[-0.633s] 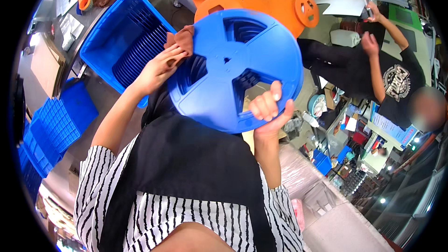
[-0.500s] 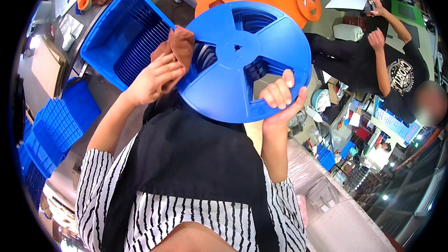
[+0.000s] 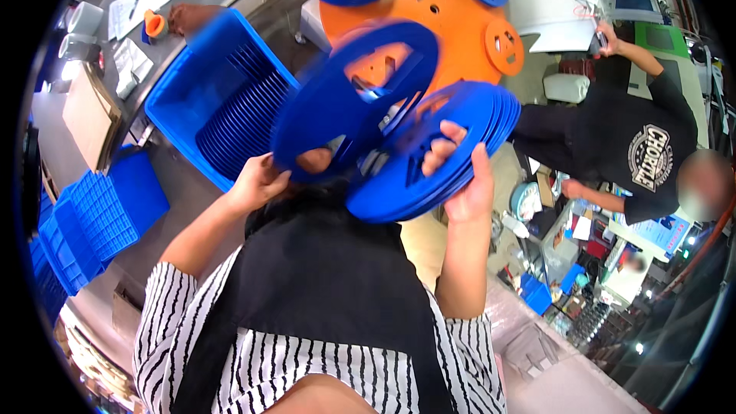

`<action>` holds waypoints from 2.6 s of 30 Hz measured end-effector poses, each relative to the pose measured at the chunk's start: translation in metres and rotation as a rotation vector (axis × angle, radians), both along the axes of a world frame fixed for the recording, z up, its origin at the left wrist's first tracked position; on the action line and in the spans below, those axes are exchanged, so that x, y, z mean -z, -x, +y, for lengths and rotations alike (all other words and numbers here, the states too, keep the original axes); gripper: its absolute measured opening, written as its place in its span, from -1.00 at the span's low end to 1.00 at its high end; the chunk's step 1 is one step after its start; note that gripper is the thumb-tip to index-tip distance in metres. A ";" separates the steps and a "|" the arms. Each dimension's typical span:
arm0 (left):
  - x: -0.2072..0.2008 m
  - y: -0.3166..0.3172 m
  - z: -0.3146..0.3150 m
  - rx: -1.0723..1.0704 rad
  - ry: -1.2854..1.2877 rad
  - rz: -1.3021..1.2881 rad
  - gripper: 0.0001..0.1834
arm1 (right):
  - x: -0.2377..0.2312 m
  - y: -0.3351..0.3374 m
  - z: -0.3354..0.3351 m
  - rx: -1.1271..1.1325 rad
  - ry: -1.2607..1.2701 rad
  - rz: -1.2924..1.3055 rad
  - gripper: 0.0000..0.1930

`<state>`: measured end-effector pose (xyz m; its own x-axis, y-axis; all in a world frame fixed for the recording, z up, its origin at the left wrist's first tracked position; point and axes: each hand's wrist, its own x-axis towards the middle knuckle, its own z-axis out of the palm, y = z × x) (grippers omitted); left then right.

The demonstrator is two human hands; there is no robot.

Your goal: The person wipes blue plastic spools with a brown cloth, handling them one at a time. They pick up each spool from a blue crate, wipe the surface, and place it into a stack on an orange table.

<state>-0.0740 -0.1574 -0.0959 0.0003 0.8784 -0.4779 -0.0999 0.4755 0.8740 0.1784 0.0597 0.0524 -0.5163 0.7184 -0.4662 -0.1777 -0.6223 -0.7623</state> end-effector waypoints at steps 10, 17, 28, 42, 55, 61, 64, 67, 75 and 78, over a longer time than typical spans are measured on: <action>0.018 0.035 -0.039 -0.829 -0.068 -0.816 -0.37 | 0.038 -0.033 -0.020 0.117 0.163 0.172 -0.61; 0.022 0.048 -0.038 -0.809 -0.079 -0.813 -0.31 | 0.038 -0.034 -0.022 0.148 0.153 0.151 -0.69; 0.029 0.050 -0.047 -0.840 -0.099 -0.886 -0.20 | 0.033 -0.027 -0.030 0.173 0.148 0.128 -0.70; 0.073 0.074 -0.057 -1.115 0.208 -0.198 -0.66 | 0.050 -0.040 -0.037 0.220 0.108 0.076 -0.72; 0.219 0.141 0.044 -1.149 0.344 0.019 -0.77 | 0.041 -0.044 -0.051 0.314 0.044 -0.049 -0.72; 0.271 0.145 0.049 -0.947 0.299 -0.015 -0.80 | 0.039 -0.044 -0.057 0.350 0.025 -0.043 -0.73; 0.282 0.136 0.048 -1.042 0.476 0.005 -0.76 | 0.038 -0.040 -0.057 0.327 0.002 -0.008 -0.75; 0.260 0.118 0.040 -1.008 0.408 -0.110 -0.65 | 0.040 -0.041 -0.057 0.276 -0.047 0.064 -0.76; 0.147 0.080 0.029 -0.962 0.089 -0.337 -0.66 | 0.029 -0.033 -0.029 0.159 -0.013 0.482 -0.73; 0.076 0.074 0.054 -0.854 -0.128 -0.147 -0.59 | 0.035 -0.020 -0.028 0.086 0.070 0.683 -0.72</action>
<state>-0.1484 -0.1036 -0.1715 -0.6285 0.6533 -0.4221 -0.4926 0.0856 0.8661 0.1986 0.0317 0.0174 -0.6531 0.7501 -0.1037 -0.6545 -0.6280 -0.4210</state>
